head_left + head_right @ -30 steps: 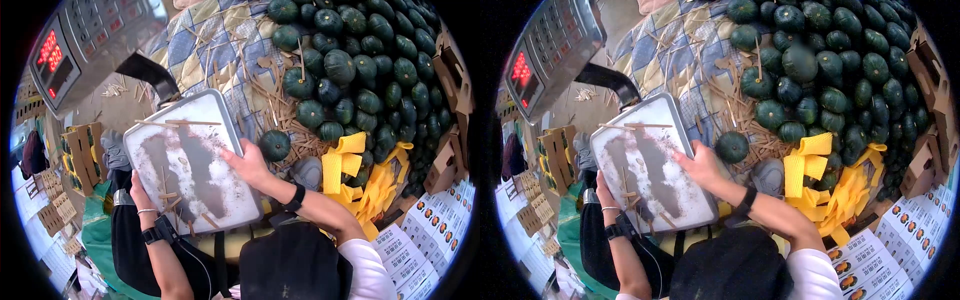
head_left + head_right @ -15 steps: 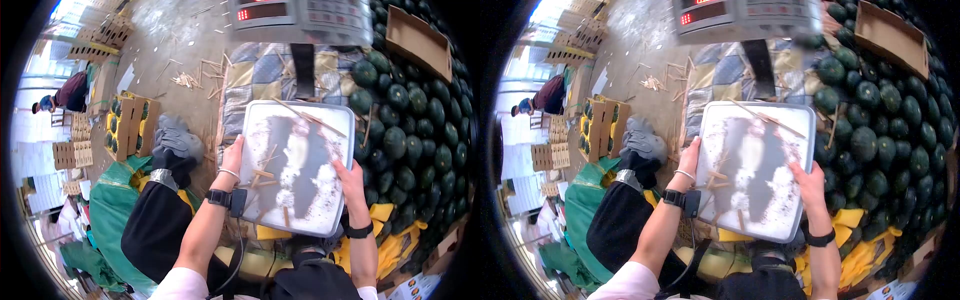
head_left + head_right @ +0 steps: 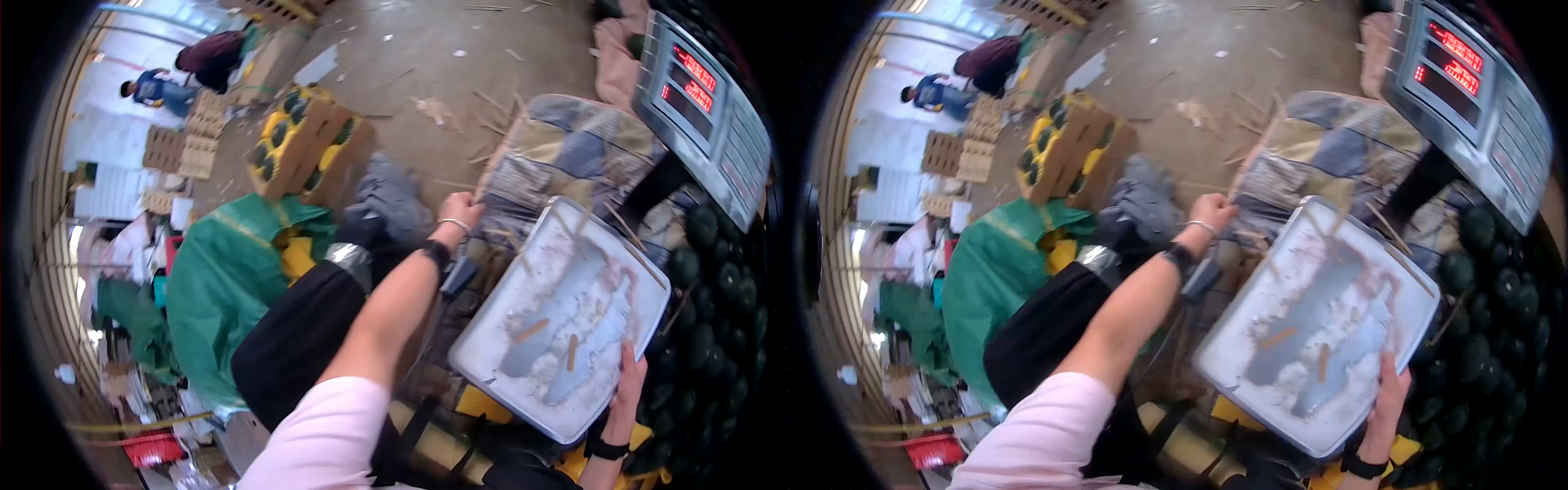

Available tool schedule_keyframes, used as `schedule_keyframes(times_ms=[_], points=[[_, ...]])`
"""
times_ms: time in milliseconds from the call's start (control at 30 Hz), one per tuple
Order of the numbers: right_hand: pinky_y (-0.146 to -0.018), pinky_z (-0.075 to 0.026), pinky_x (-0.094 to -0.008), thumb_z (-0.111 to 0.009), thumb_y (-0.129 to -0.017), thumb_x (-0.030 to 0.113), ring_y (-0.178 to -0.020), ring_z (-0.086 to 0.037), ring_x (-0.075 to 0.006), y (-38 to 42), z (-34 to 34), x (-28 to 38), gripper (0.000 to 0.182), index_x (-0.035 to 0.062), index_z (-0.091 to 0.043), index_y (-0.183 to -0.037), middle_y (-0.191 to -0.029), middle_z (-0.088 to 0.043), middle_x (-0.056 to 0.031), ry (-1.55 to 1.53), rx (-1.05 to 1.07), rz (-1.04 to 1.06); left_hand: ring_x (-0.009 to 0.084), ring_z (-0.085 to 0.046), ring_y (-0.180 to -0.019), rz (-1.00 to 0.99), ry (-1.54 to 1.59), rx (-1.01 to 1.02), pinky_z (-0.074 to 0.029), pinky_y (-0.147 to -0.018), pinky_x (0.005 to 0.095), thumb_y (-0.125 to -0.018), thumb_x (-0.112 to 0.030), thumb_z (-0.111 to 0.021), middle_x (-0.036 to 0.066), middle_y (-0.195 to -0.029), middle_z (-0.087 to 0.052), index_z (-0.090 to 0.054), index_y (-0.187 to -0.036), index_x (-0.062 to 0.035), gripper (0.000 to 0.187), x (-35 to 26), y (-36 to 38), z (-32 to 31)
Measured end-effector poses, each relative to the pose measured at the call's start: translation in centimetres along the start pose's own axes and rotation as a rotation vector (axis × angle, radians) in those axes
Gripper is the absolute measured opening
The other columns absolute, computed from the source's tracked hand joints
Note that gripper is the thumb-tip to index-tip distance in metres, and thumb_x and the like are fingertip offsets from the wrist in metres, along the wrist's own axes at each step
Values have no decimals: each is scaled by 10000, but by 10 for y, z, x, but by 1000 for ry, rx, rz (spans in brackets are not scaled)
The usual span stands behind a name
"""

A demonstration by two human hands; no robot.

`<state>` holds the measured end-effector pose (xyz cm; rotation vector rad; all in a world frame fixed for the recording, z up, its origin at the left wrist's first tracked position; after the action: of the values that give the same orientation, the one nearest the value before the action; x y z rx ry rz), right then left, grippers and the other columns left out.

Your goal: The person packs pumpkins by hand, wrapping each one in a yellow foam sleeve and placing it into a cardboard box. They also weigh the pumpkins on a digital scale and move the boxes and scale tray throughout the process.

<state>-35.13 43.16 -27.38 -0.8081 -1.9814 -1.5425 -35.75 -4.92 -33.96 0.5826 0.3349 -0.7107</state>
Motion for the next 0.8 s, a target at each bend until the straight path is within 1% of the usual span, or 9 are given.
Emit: schedule_keyframes(times_ms=[200,267,400,433,500,533,633,700,800], points=[[-875,-484,-320,-666,-879,151,-1005,-598,-192,-9,20,-40,482,-40,-486,-1283,-1185,-598,-108,22,-83,22,359,-597,-1041,171,35,-291,-460,-928,428,-806,-278,-682,240,-1062,-637,-632,-1052,13,384,-14,41,7],[-827,-481,-304,-748,-817,195,-918,-592,-156,-12,18,-52,532,-37,-518,-1237,-1091,-622,-66,5,-120,65,362,-560,-1113,-218,-20,-340,-431,-969,420,-850,-347,-628,276,-1125,-601,-569,-1128,81,514,-26,66,22],[-842,-470,-282,-787,-780,266,-919,-592,-150,-5,4,-39,581,-49,-534,-1198,-1071,-629,-84,62,-163,144,342,-570,-1120,26,256,322,-435,-949,389,-887,-558,-522,264,-1113,-621,-599,-1121,80,684,-50,112,-47],[-847,-469,-279,-788,-779,277,-921,-592,-144,-2,1,-36,563,-43,-551,-1177,-1068,-632,-82,69,-176,148,227,-617,-828,93,267,225,-469,-748,351,-882,-575,-548,116,-834,-658,-665,-885,19,605,-55,117,-56],[-815,-482,-281,-787,-784,293,-884,-592,-129,2,-1,-32,514,-37,-584,-1121,-1024,-644,-70,122,-185,189,109,-443,-600,179,458,202,-364,-558,307,-866,-572,-592,-32,-617,-488,-556,-631,-62,563,-50,114,-61],[-804,-488,-284,-782,-785,317,-875,-593,-128,7,-6,-29,497,-24,-599,-1097,-996,-651,-66,124,-185,183,63,-340,-574,163,515,190,-281,-520,262,-876,-557,-600,-88,-621,-398,-562,-662,-152,460,-48,116,-59],[-801,-505,-318,-775,-778,309,-848,-617,-142,14,-24,-22,447,-17,-628,-1046,-959,-678,-66,126,-101,253,55,-310,-544,178,610,116,-243,-481,287,-890,-452,-634,-84,-568,-371,-482,-543,-138,493,-20,113,-40],[-771,-509,-324,-791,-724,396,-822,-647,-190,11,-44,-8,528,-22,-628,-1002,-902,-685,-126,316,-130,214,84,-518,-669,303,861,96,-428,-581,254,-900,-429,-629,-24,-757,-583,-696,-893,-35,400,-34,133,-15],[-747,-502,-331,-780,-706,467,-825,-658,-223,-2,-53,-14,601,-39,-620,-989,-891,-679,-160,379,-93,196,132,-606,-897,328,781,51,-480,-822,279,-904,-490,-596,50,-1033,-654,-632,-1129,35,572,-8,122,-10]])
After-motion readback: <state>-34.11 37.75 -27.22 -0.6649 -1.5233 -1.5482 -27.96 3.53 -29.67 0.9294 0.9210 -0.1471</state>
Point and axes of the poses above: each hand's wrist, its own y-axis away from the middle knuckle, its own z-axis out of the back of the hand, x = y × z, the point moved 4 cm from there along -y, towards the middle knuckle
